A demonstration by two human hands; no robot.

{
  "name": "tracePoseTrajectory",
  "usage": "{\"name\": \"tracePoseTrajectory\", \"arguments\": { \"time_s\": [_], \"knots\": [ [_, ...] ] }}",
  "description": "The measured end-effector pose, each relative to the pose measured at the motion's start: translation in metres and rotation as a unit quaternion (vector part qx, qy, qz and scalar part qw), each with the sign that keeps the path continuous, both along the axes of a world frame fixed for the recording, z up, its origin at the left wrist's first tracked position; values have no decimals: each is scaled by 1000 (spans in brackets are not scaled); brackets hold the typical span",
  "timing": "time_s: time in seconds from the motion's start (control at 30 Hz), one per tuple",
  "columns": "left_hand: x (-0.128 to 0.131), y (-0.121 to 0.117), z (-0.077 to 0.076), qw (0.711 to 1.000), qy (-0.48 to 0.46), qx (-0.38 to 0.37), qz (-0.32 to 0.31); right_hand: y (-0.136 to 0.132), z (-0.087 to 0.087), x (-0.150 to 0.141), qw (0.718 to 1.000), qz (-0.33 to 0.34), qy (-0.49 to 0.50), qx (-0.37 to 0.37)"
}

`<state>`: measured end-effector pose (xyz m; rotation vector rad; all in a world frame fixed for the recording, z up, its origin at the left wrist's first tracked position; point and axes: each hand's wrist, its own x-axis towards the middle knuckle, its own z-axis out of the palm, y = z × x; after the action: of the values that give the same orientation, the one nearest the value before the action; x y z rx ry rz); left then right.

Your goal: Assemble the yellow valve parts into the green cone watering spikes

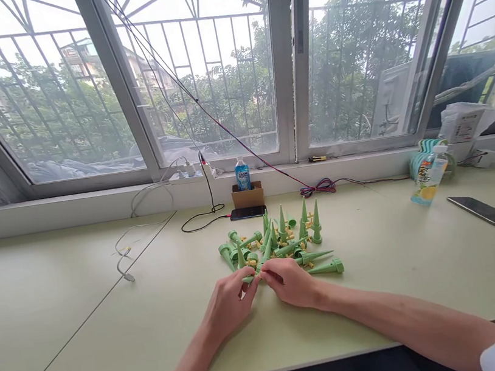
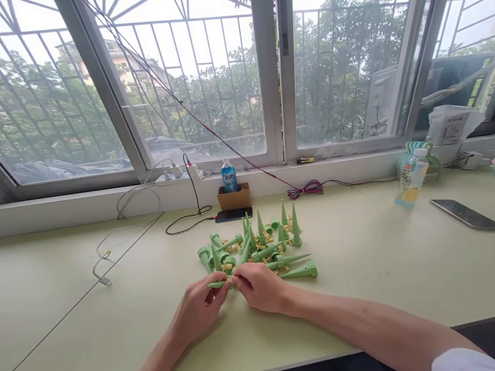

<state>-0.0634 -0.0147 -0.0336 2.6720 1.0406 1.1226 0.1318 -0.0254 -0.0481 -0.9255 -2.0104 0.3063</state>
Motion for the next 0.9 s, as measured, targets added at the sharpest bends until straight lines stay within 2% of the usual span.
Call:
{"name": "tracePoseTrajectory", "arguments": {
  "time_s": [0.37,0.9],
  "knots": [
    [0,1,0,1000,-7,-17,-8,-5,6,0,1000,1,15,-15],
    [1,0,2,1000,-15,-6,-7,-2,2,2,998,19,35,-41]
  ]
}}
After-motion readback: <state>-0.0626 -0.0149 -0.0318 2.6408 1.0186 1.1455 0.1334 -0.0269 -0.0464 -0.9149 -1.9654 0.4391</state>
